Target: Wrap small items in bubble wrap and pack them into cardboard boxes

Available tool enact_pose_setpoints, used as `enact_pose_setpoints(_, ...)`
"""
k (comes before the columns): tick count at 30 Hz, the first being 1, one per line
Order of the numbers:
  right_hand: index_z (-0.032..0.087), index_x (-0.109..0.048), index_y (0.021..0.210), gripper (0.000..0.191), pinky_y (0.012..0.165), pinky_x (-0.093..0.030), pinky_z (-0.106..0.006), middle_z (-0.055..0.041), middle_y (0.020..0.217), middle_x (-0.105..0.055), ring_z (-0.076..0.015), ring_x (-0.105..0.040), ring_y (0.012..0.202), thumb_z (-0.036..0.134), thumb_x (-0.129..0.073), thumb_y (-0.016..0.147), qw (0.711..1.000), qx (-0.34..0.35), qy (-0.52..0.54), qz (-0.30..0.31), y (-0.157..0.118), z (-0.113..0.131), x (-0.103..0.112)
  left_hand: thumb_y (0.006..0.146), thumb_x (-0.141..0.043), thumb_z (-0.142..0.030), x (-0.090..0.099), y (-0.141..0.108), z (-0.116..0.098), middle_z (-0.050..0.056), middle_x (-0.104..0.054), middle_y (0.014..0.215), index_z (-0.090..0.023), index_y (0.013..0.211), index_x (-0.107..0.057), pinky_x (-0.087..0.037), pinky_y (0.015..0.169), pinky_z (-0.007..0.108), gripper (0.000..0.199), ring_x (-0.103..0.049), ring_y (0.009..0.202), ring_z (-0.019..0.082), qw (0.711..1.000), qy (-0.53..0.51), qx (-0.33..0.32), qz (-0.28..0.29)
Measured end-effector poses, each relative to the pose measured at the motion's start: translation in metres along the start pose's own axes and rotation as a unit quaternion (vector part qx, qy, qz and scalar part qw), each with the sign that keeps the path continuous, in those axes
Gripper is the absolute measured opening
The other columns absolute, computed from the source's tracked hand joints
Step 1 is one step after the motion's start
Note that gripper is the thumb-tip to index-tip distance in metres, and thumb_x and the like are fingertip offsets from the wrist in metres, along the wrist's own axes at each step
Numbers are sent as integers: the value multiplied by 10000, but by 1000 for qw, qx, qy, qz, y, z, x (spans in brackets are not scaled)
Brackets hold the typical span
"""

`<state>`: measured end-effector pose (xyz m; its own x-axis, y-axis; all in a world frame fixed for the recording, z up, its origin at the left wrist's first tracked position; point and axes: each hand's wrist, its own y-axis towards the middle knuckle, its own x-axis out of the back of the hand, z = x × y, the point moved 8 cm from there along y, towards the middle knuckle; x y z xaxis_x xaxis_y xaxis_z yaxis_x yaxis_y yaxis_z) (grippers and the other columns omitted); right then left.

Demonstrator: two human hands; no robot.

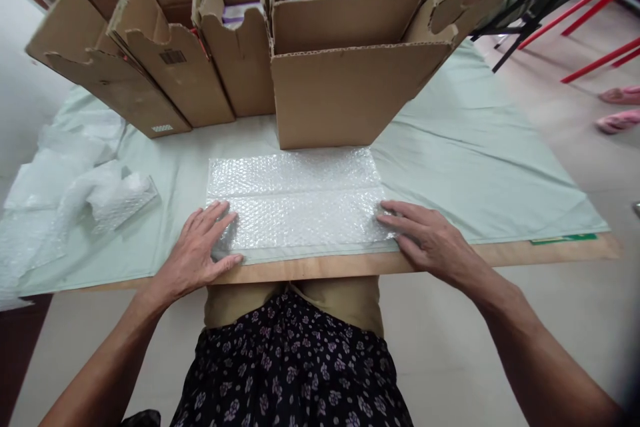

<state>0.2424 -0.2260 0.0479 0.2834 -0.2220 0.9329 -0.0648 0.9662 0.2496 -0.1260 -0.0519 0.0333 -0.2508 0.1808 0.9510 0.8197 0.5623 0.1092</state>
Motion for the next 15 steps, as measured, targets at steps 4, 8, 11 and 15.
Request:
enact_pose_setpoints(4,246,-798,1028,285,1054,-602,-560,-95,1336,-755,-308,-720,1252,215,-515,1012,996,-36,58,-58,9,-7,6,977,-600,-658,0,0,-1,158,-457,1684,-272,1605,-432,-295,1295,627,756,-397,1579,407,1000,0,11,-11)
enact_pose_setpoints(8,269,-739,993,184,1157,-538,-566,-61,1329,-761,-290,-693,1309,317,-564,1026,965,-123,198,-123,16,-5,23,922,-677,-651,2,4,2,168,-488,1662,-258,1578,-470,-325,1286,631,792,-442,1553,404,999,-18,22,-25)
enact_pose_setpoints(11,269,-730,973,156,1144,-549,-529,-53,1207,-804,-277,-737,1223,389,-638,1012,917,-184,305,-180,15,-6,34,939,-670,-540,8,10,10,139,-571,1603,-248,1499,-568,-376,1275,603,640,-512,1510,365,996,-62,56,-41)
enact_pose_setpoints(15,224,-751,895,206,780,-629,-372,-67,911,-820,-231,-779,862,427,-766,933,870,-238,352,-249,12,-12,41,948,-579,-362,26,15,19,76,-775,1319,-240,1186,-762,-480,1216,510,324,-669,1342,300,972,-154,139,-108)
